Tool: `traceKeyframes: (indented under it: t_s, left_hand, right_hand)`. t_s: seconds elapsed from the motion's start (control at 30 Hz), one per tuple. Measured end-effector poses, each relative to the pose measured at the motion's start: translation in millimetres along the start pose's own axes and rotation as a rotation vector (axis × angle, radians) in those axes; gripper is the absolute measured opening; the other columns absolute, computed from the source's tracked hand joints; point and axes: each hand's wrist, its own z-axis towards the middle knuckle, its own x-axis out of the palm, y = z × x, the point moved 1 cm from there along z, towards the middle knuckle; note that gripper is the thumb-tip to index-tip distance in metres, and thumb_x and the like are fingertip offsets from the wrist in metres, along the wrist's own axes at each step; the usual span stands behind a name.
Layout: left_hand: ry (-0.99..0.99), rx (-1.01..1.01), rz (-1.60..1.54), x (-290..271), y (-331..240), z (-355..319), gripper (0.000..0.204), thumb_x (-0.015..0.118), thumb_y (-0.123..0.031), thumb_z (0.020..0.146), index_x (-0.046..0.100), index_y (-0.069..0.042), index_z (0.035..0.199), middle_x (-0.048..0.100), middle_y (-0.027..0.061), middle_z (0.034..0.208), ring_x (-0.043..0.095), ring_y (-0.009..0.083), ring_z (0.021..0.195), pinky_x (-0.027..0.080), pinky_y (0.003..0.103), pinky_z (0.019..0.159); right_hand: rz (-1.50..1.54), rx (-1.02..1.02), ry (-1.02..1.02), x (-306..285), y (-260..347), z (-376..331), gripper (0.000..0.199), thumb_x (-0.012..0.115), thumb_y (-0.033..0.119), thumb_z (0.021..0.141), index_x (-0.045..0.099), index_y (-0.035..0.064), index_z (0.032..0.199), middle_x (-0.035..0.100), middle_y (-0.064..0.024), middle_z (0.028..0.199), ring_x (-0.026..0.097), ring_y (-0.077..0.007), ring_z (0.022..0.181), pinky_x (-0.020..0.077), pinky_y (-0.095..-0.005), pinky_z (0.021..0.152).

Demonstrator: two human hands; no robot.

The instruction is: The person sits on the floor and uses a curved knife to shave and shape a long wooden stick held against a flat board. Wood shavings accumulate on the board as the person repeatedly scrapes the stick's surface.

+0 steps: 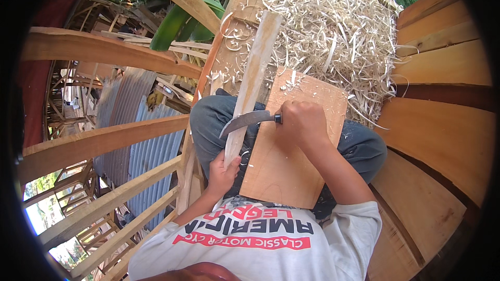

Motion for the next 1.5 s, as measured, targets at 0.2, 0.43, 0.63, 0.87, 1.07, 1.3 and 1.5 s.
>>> traceKeyframes:
  t_s: [0.2,0.43,0.63,0.87,1.07,1.3,1.5]
  left_hand:
    - [-0.028,0.022,0.053,1.4,-1.4,0.5,0.025,0.061,-0.020,0.092,0.057,0.004,0.095,0.057,0.0122,0.065,0.046,0.0049,0.066,0.042,0.027,0.056]
    - [-0.009,0.045,0.061,-0.7,-7.6,3.0,0.026,0.060,-0.021,0.093,0.056,0.004,0.096,0.054,0.0114,0.064,0.045,0.0053,0.065,0.042,0.027,0.055]
    - [0.027,0.074,0.005,-2.4,-0.2,5.3,0.028,0.059,-0.025,0.094,0.057,0.001,0.104,0.052,-0.0015,0.065,0.047,0.0033,0.056,0.038,0.020,0.049]
    - [0.026,0.058,0.023,-4.6,-10.1,5.3,0.029,0.057,-0.026,0.095,0.057,0.003,0.101,0.053,0.0061,0.065,0.047,0.0061,0.061,0.041,0.026,0.054]
    - [0.020,0.049,0.045,-6.7,-17.0,6.6,0.028,0.056,-0.023,0.095,0.057,0.004,0.101,0.054,0.0108,0.066,0.048,0.0084,0.064,0.043,0.028,0.057]
    - [-0.017,0.252,0.185,3.5,-1.2,-6.7,0.028,0.059,-0.024,0.093,0.057,0.003,0.099,0.057,0.0059,0.066,0.054,0.0114,0.059,0.045,0.028,0.055]
    - [0.069,-0.043,-0.056,-7.9,-6.1,1.5,0.030,0.060,-0.027,0.093,0.060,0.001,0.105,0.057,0.0020,0.068,0.053,0.0078,0.060,0.045,0.025,0.056]
  right_hand:
    - [-0.069,0.098,-0.073,12.4,-12.6,9.4,0.009,0.068,0.017,0.062,0.064,0.0099,0.066,0.061,-0.0097,0.059,0.061,-0.0278,0.054,0.0483,-0.0377,0.054]
    - [-0.046,0.199,-0.166,21.8,-8.8,11.3,0.009,0.068,0.017,0.062,0.063,0.0109,0.064,0.060,-0.0094,0.057,0.060,-0.0283,0.055,0.0462,-0.0396,0.053]
    - [-0.051,0.201,-0.205,26.6,-12.0,18.1,0.009,0.069,0.018,0.062,0.063,0.0113,0.064,0.060,-0.0101,0.059,0.060,-0.0298,0.056,0.0464,-0.0404,0.054]
    - [-0.069,0.241,-0.186,19.8,-7.1,25.5,0.013,0.069,0.020,0.061,0.065,0.0084,0.065,0.063,-0.0115,0.062,0.062,-0.0298,0.057,0.0472,-0.0403,0.055]
    - [-0.087,0.312,-0.125,23.0,-3.4,30.4,0.015,0.069,0.022,0.062,0.068,0.0086,0.068,0.063,-0.0118,0.062,0.063,-0.0297,0.059,0.0489,-0.0405,0.057]
    - [0.156,0.974,-0.371,-25.8,-142.6,53.5,0.036,0.060,0.033,0.079,0.069,-0.0015,0.083,0.066,-0.0229,0.075,0.066,-0.0407,0.076,0.0494,-0.0453,0.069]
    - [0.038,0.558,-0.242,-80.6,-86.4,25.6,0.036,0.064,0.035,0.083,0.065,0.0007,0.071,0.061,-0.0153,0.059,0.062,-0.0331,0.059,0.0463,-0.0417,0.057]
